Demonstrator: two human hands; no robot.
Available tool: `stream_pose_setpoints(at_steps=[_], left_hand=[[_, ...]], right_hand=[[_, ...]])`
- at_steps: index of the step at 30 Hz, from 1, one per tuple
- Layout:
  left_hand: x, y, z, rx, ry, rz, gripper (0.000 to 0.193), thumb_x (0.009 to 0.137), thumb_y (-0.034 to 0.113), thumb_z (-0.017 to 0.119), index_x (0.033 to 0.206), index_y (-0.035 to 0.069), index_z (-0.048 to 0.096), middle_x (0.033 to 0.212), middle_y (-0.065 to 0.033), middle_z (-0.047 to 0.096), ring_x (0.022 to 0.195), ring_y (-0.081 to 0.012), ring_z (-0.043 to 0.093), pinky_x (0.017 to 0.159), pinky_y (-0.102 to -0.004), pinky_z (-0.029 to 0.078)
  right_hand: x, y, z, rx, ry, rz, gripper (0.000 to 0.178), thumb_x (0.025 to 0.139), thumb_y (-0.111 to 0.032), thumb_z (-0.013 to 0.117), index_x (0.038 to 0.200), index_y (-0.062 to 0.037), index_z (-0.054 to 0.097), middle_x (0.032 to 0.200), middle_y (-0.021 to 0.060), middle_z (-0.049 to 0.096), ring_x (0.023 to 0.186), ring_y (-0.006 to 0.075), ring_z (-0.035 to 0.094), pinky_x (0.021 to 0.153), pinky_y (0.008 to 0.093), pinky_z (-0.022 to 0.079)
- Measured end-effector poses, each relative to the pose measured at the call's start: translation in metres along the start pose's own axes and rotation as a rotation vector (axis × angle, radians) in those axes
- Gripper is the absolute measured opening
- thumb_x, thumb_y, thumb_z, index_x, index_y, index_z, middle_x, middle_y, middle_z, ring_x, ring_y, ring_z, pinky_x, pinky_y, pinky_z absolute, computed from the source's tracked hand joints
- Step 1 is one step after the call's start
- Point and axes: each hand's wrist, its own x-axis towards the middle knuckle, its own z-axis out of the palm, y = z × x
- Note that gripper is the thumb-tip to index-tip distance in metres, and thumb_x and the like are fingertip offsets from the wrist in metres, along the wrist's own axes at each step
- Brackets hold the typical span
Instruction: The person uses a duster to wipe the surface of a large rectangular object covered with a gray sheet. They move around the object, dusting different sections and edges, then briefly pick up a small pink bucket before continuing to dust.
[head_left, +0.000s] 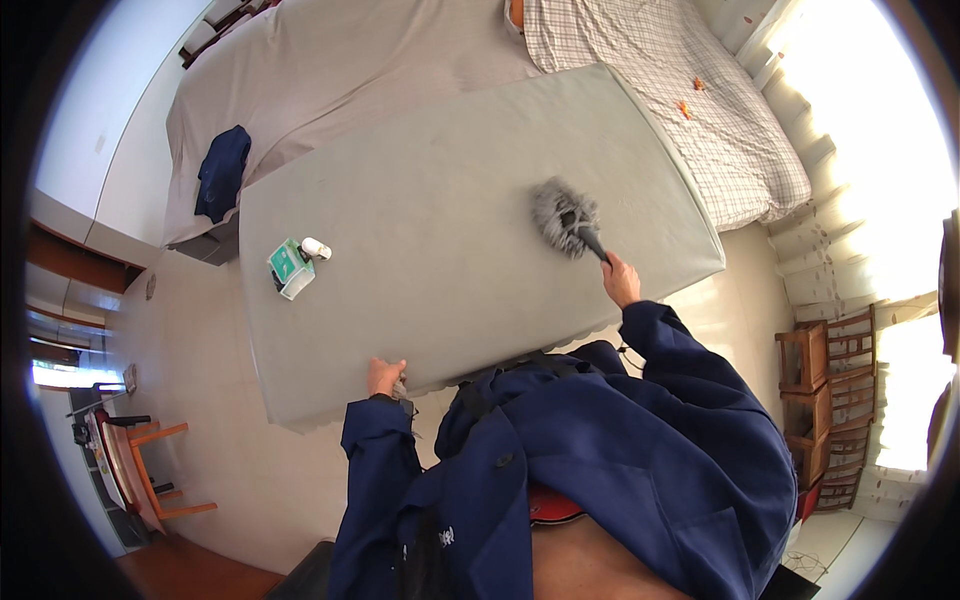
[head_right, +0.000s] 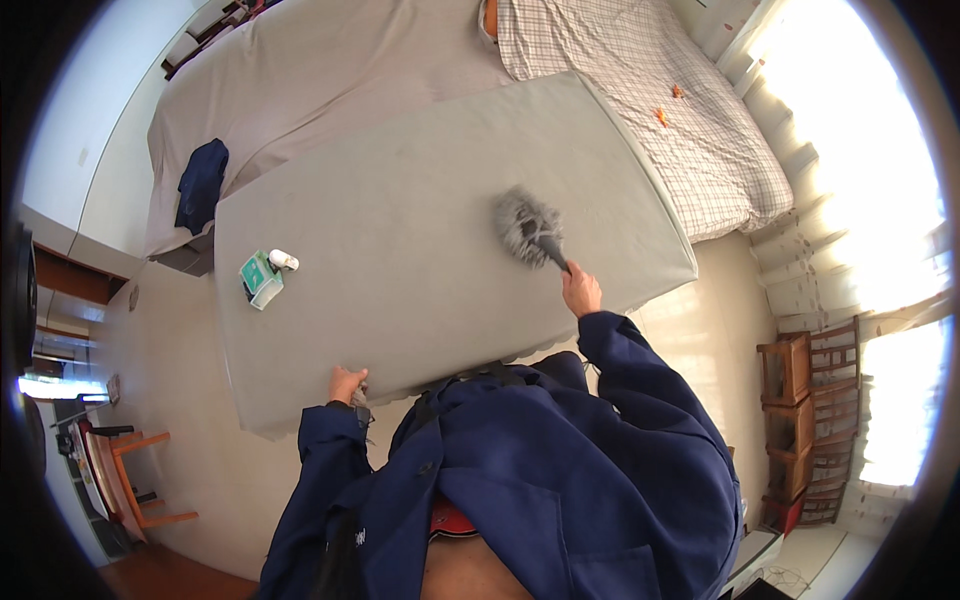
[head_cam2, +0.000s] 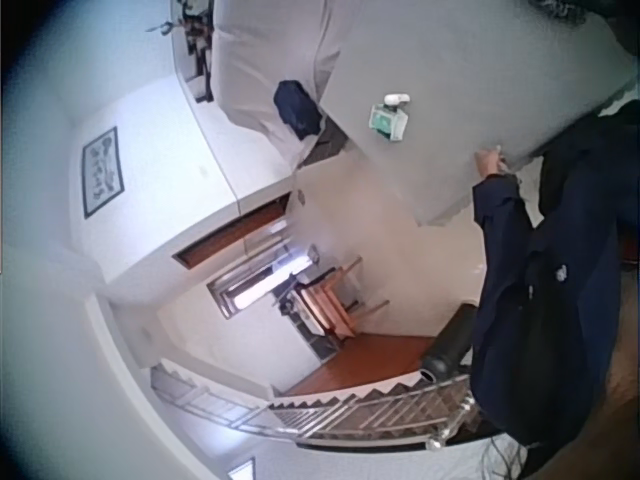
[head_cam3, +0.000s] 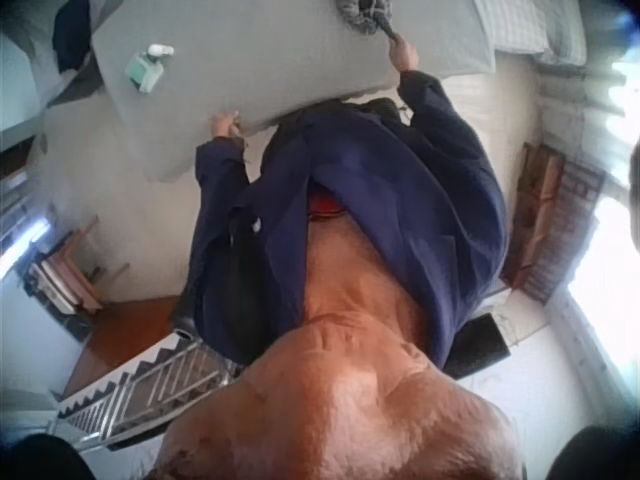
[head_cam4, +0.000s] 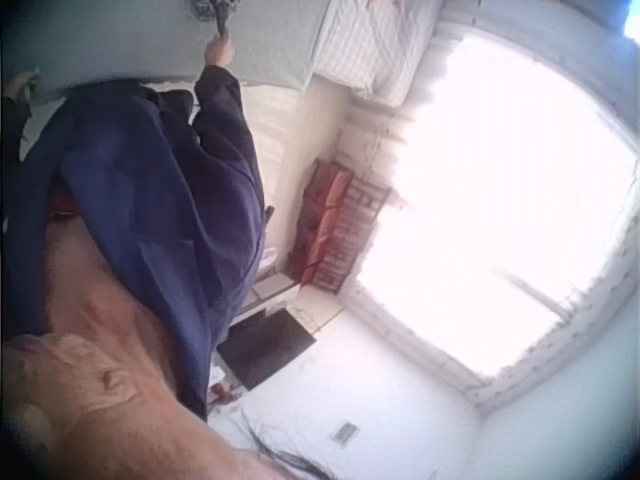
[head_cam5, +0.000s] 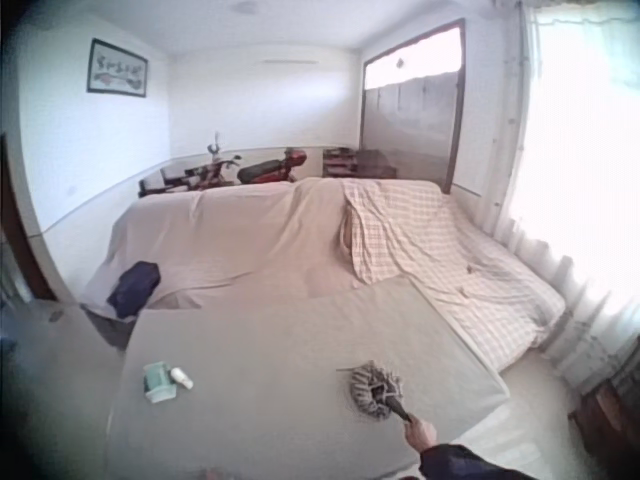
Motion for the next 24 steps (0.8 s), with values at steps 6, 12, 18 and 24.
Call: stream_pose_setpoints(at_steps=[6,12,18,24], left_hand=[[0.038,-0.024,0.003,0.081,-0.102,0.024,0.054,0.071,0.023,0.075,0.105,-0.007,0.047,0.09,-0.0217,0.061,0.081,-0.0304,0.063,0.071,-0.0393,0.049],[0.039,-0.031,0.007,0.053,-0.05,0.029,0.051,0.071,0.024,0.075,0.101,-0.007,0.047,0.09,-0.0206,0.061,0.075,-0.0293,0.064,0.069,-0.0387,0.05],[0.0,-0.01,0.002,0.029,0.016,0.06,0.042,0.072,0.023,0.073,0.091,-0.002,0.046,0.081,-0.0166,0.061,0.059,-0.0252,0.064,0.062,-0.0363,0.05],[-0.017,-0.013,-0.005,0.175,0.088,0.253,0.046,0.071,0.023,0.073,0.099,-0.003,0.048,0.078,-0.0134,0.062,0.062,-0.0256,0.065,0.062,-0.036,0.05]], right_hand=[[0.025,-0.06,0.072,0.16,0.069,0.276,0.025,0.084,-0.027,0.052,0.105,-0.0142,0.055,0.082,0.0206,0.063,0.078,0.0418,0.06,0.067,0.0511,0.047],[-0.016,-0.134,0.078,0.098,-0.428,-0.3,0.029,0.086,-0.025,0.051,0.112,-0.0133,0.055,0.076,0.0214,0.062,0.072,0.0418,0.059,0.065,0.0508,0.047],[-0.047,-0.105,0.025,0.133,-0.833,-0.69,0.032,0.087,-0.024,0.053,0.117,-0.0156,0.055,0.084,0.0174,0.064,0.078,0.0396,0.059,0.07,0.0483,0.046],[0.008,-0.003,-0.048,0.025,-0.633,-0.492,0.031,0.084,-0.022,0.055,0.114,-0.0153,0.058,0.088,0.0169,0.064,0.082,0.0371,0.06,0.074,0.0454,0.047]])
